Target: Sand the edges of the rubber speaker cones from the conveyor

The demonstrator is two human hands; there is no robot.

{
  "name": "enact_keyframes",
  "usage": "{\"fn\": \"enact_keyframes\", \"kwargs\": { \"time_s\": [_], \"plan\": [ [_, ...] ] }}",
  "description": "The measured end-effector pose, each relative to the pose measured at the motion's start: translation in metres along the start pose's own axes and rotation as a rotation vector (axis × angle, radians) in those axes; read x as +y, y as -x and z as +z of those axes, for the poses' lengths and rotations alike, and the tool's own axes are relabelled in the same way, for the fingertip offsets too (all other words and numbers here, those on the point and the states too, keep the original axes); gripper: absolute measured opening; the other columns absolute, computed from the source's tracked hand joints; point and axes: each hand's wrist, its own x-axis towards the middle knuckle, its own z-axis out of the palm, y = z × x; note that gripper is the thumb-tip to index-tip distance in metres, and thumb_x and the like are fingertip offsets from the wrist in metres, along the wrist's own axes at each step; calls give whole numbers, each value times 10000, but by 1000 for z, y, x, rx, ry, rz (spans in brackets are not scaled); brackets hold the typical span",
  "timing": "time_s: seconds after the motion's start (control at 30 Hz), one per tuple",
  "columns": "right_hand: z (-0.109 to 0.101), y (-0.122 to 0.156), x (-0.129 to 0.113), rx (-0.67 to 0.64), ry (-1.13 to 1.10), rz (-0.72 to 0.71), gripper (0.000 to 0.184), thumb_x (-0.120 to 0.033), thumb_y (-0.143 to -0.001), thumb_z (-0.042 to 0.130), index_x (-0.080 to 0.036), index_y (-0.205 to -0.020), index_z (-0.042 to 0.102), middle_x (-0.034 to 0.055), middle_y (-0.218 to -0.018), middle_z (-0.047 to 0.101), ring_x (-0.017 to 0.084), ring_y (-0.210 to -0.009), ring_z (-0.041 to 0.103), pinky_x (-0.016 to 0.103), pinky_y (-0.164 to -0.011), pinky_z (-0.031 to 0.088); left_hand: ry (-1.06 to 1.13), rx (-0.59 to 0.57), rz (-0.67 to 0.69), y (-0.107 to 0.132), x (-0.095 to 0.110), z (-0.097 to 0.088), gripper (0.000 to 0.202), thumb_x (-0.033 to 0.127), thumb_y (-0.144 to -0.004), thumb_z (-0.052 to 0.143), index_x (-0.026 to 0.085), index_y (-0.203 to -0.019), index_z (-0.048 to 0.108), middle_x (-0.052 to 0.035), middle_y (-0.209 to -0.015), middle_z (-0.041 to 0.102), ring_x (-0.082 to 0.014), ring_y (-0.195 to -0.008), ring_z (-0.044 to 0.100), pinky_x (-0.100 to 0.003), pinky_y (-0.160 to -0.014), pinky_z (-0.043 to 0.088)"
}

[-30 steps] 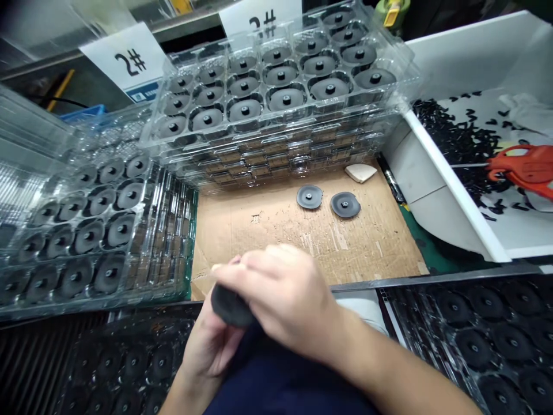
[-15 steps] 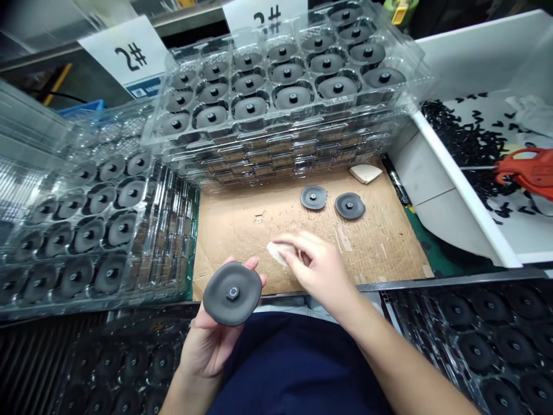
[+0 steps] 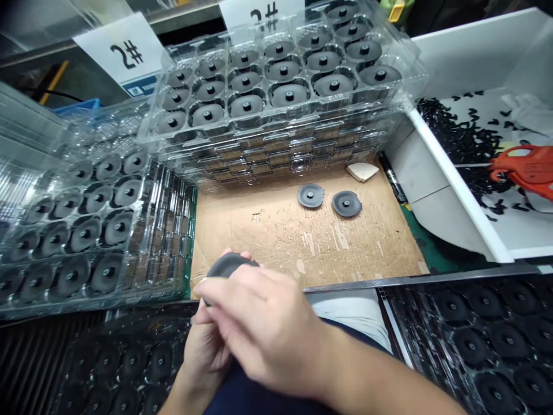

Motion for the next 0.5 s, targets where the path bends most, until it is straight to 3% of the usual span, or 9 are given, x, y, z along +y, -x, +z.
{"fn": "enact_keyframes", "kwargs": {
  "time_s": [0.07,0.17,0.27,0.37,0.5],
  "plan": [
    [-1,0,-1,-149,-21,-23,227,-91,-885,477,-157,-1045,624,41,-896,694,121,-782,627,229,-718,510,-23,29,14,0,2,-3,517,315,-536,843,288,-1027,682,7,-1057,707,-192,-945,663,-231,-844,522],
    [-5,10,16,-280,31,159,197,-113,-875,499,-183,-962,662,14,-776,668,107,-669,601,204,-603,478,-31,59,79,-1,9,-8,542,292,-450,879,302,-960,697,19,-1008,713,-185,-907,676,-220,-796,537],
    [-9,26,37,-214,78,338,183,-186,-892,494,-197,-930,672,23,-768,671,118,-634,593,220,-560,457,-25,43,104,-2,13,-7,522,297,-467,873,319,-958,696,22,-998,711,-179,-923,668,-224,-819,530],
    [-11,34,40,-139,59,434,180,-228,-900,493,-207,-962,660,35,-856,691,132,-667,612,228,-545,457,-28,44,87,-3,12,-1,541,273,-471,874,319,-979,694,21,-1015,711,-181,-900,671,-231,-810,536],
    [-11,23,16,-23,39,322,201,-206,-900,510,-226,-1079,599,24,-984,681,132,-819,636,206,-617,493,-21,9,72,0,5,5,496,261,-511,859,319,-977,696,30,-1018,718,-156,-904,669,-191,-815,522]
  ]
}}
